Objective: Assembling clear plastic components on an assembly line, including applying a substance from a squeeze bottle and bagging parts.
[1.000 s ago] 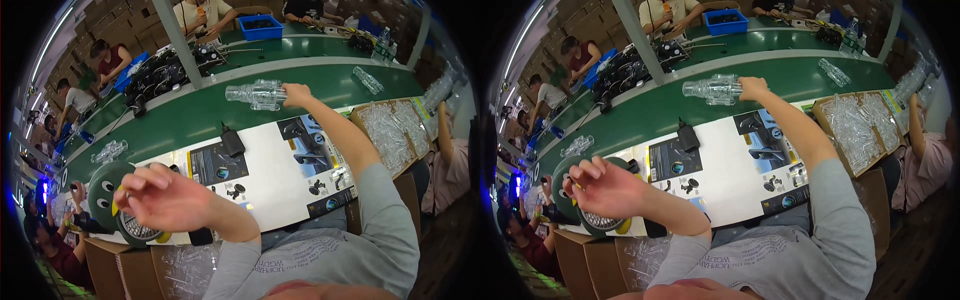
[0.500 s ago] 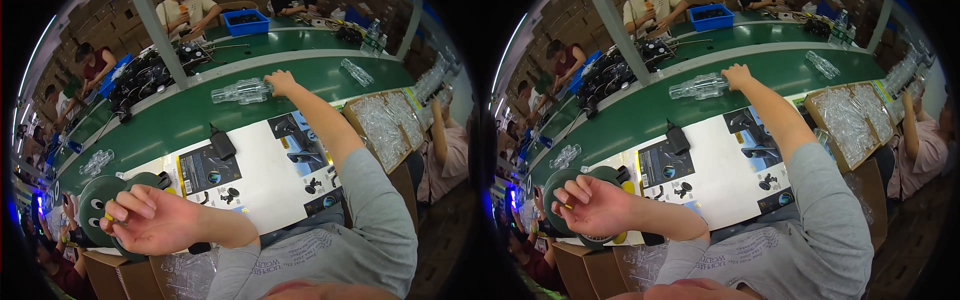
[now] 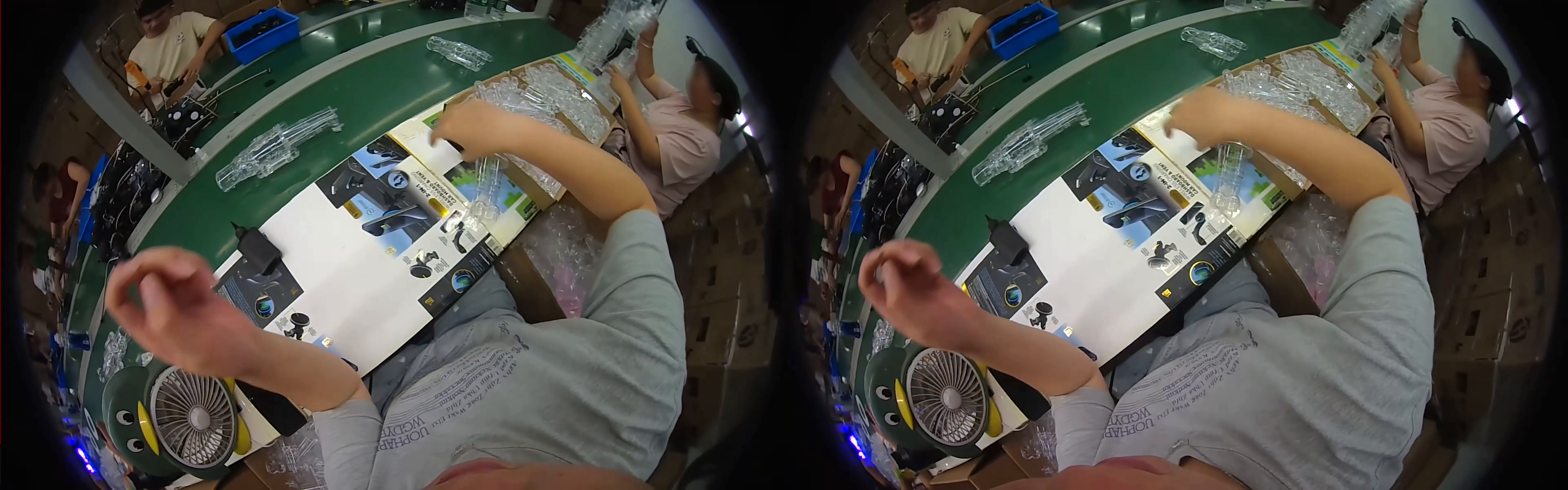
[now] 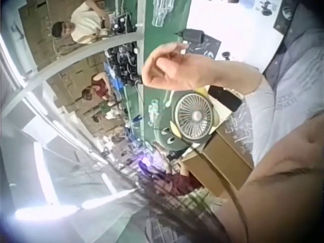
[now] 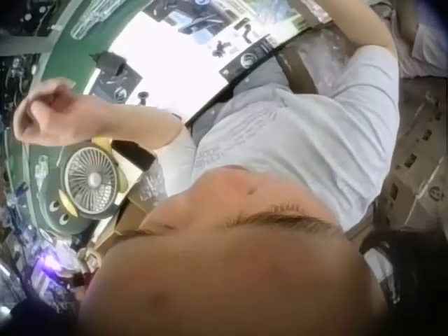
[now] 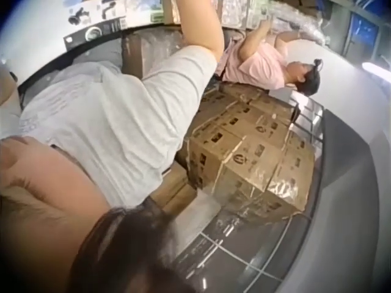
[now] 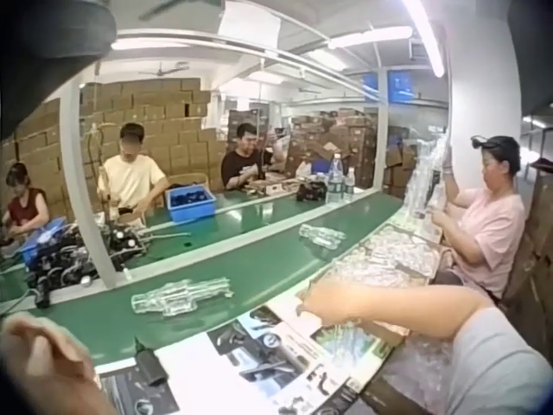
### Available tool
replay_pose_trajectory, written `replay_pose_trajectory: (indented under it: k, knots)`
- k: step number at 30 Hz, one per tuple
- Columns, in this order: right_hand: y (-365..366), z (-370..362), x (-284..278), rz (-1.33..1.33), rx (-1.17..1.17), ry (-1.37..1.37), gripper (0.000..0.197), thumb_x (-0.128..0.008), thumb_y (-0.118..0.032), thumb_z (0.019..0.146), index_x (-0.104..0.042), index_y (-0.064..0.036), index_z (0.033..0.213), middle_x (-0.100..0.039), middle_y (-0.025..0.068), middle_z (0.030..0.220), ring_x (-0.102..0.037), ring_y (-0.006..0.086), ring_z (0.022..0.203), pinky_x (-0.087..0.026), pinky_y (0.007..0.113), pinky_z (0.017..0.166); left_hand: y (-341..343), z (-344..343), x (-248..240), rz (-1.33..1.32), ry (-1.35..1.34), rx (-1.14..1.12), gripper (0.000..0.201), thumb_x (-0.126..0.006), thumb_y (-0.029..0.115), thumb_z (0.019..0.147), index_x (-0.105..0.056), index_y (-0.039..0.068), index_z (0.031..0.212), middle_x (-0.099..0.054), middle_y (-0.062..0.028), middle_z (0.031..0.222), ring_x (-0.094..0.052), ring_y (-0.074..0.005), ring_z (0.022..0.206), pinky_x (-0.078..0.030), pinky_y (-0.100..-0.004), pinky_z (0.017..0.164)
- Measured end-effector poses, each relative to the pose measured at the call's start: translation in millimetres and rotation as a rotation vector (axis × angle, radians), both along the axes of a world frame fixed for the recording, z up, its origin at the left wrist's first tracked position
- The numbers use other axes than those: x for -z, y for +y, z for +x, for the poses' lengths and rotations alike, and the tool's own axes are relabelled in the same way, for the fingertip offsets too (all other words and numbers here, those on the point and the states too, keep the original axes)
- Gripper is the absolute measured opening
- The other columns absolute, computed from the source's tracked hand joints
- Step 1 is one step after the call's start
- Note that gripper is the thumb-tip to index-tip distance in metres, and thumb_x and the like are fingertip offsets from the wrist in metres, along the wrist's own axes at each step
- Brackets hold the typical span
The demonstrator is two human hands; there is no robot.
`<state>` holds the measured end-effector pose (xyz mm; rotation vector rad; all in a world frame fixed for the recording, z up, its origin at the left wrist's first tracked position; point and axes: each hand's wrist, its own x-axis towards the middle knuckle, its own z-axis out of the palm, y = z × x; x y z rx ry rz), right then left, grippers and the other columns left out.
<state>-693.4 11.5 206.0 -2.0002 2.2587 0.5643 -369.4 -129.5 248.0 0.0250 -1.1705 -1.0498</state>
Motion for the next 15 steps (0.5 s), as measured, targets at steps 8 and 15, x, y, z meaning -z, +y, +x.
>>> replay_pose_trajectory:
  k: [8,15]
  knots:
    - [88.2,-31.6,93.8,-0.276,-0.347,0.131,0.034,-0.06,-0.009,0.069,-0.059,-0.0185,0.101,-0.055,0.0039,0.112,-0.044,0.02,0.119,-0.03,0.042,0.102,25.6,-68.2,27.3,-0.104,-0.617,0.369,0.017,-0.051,0.011,0.088,-0.054,0.0,0.101,-0.058,-0.0065,0.08,-0.054,-0.0089,0.07,-0.042,-0.0204,0.059]
    - [41.5,48.7,24.7,-0.733,-0.517,-0.063,0.046,-0.067,-0.008,0.056,-0.06,-0.0198,0.099,-0.051,0.0036,0.121,-0.039,0.0251,0.123,-0.028,0.044,0.103,22.2,-103.3,101.5,0.275,-0.913,0.766,0.05,-0.039,0.041,0.094,-0.045,0.002,0.125,-0.055,-0.0155,0.115,-0.052,-0.022,0.109,-0.043,-0.0358,0.088]
